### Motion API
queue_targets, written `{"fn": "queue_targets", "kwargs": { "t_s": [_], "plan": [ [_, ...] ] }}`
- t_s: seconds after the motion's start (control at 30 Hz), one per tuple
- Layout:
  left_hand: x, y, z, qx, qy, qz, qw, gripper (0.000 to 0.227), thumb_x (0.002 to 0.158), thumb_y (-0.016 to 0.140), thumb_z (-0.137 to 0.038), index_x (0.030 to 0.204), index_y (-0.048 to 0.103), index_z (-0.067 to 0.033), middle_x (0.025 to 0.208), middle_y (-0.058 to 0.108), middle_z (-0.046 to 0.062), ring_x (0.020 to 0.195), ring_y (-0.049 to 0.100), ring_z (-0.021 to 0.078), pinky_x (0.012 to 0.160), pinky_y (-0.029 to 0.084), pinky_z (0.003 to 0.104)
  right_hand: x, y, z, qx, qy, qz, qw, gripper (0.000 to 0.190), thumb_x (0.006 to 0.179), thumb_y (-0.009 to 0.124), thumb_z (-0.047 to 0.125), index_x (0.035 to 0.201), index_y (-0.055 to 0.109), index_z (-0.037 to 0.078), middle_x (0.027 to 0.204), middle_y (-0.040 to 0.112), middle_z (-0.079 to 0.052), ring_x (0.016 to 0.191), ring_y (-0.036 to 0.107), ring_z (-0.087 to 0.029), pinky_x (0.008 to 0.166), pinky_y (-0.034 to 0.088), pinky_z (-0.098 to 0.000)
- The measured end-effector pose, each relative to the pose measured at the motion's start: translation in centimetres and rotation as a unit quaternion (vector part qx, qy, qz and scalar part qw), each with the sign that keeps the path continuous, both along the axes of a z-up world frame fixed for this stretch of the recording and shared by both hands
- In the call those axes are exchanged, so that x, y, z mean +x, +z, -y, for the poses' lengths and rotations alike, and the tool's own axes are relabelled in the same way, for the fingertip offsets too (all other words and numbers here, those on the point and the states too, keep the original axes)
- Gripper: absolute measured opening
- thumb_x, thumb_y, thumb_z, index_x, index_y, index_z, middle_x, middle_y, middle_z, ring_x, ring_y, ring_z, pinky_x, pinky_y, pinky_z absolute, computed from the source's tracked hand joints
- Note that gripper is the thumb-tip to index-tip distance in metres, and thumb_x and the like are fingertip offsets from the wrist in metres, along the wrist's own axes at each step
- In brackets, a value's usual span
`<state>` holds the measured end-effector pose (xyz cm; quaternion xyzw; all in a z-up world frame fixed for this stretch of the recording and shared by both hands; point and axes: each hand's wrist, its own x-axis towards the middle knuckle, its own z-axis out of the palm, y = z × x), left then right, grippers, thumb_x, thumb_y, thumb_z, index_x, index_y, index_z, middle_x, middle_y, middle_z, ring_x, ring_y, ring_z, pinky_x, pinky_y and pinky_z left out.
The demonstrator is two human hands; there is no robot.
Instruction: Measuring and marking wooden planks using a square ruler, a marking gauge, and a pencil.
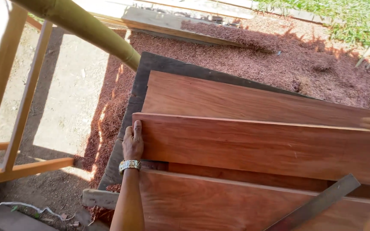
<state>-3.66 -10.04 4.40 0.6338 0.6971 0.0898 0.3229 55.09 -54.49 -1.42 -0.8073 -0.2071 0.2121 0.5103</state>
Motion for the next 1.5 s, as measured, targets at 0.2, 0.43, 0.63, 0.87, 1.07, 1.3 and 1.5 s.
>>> {"fn": "queue_targets", "kwargs": {
  "t_s": [0.2,0.43,0.63,0.87,1.07,1.3,1.5],
  "plan": [
    [-0.2,-0.8,-0.2,-0.006,0.002,-0.011,1.000,0.076,0.095,0.036,-0.076,0.101,0.064,-0.0053,0.094,0.070,0.024,0.092,0.066,0.0445,0.082,0.048,0.056,-18.4,9.6,-18.8,-0.064,0.192,0.094,0.975,0.018,0.097,0.068,0.021,0.108,0.075,0.009,0.093,0.077,-0.004,0.082,0.071,-0.013,0.069,0.057,-0.0295],
    [0.2,0.0,0.0,-0.016,0.021,-0.003,1.000,0.080,0.092,0.037,-0.080,0.109,0.066,-0.0074,0.099,0.072,0.024,0.096,0.068,0.0430,0.084,0.051,0.054,-20.1,8.4,-23.3,-0.049,0.193,0.069,0.978,0.021,0.102,0.060,0.020,0.112,0.073,0.006,0.090,0.078,-0.005,0.084,0.073,-0.013,0.072,0.058,-0.0286],
    [-0.5,-0.8,0.0,0.015,0.011,-0.003,1.000,0.081,0.094,0.037,-0.080,0.111,0.065,-0.0069,0.104,0.071,0.025,0.100,0.066,0.0461,0.086,0.049,0.056,-17.6,8.3,-20.9,-0.134,0.181,0.121,0.967,0.021,0.105,0.061,0.022,0.103,0.074,0.006,0.087,0.078,-0.007,0.077,0.073,-0.017,0.071,0.057,-0.0356],
    [-0.4,-1.2,-0.4,0.019,-0.008,-0.009,1.000,0.080,0.098,0.037,-0.078,0.109,0.065,-0.0042,0.104,0.071,0.025,0.099,0.065,0.0479,0.086,0.049,0.056,-13.6,9.3,-15.7,-0.070,0.167,0.176,0.968,0.020,0.104,0.061,0.017,0.095,0.075,0.006,0.086,0.076,-0.006,0.073,0.071,-0.012,0.060,0.057,-0.0301],
    [-0.8,-1.1,0.0,0.020,-0.007,0.010,1.000,0.073,0.098,0.046,-0.073,0.111,0.070,-0.0052,0.100,0.071,0.023,0.095,0.067,0.0394,0.085,0.051,0.051,-8.8,8.4,0.8,0.006,-0.084,0.235,0.968,0.011,0.121,0.057,0.005,0.116,0.065,-0.002,0.097,0.073,-0.010,0.084,0.072,-0.011,0.074,0.059,-0.0244],
    [-1.6,-2.0,-0.3,0.090,0.026,0.089,0.992,0.058,0.095,0.066,-0.060,0.115,0.076,-0.0067,0.106,0.073,0.015,0.100,0.068,0.0290,0.088,0.053,0.045,-5.0,1.5,11.7,-0.270,-0.261,0.219,0.901,0.032,0.110,0.071,0.028,0.130,0.066,0.003,0.109,0.071,-0.011,0.086,0.065,-0.019,0.061,0.050,-0.0346],
    [-1.0,-1.4,-2.6,0.078,-0.030,-0.018,0.996,0.046,0.100,0.066,-0.046,0.121,0.076,-0.0060,0.116,0.068,0.018,0.109,0.062,0.0319,0.095,0.048,0.050,-4.8,3.6,7.3,-0.275,-0.347,0.018,0.896,0.039,0.103,0.073,0.036,0.132,0.067,0.011,0.102,0.067,-0.002,0.065,0.059,-0.014,0.039,0.043,-0.0345]
  ]
}}
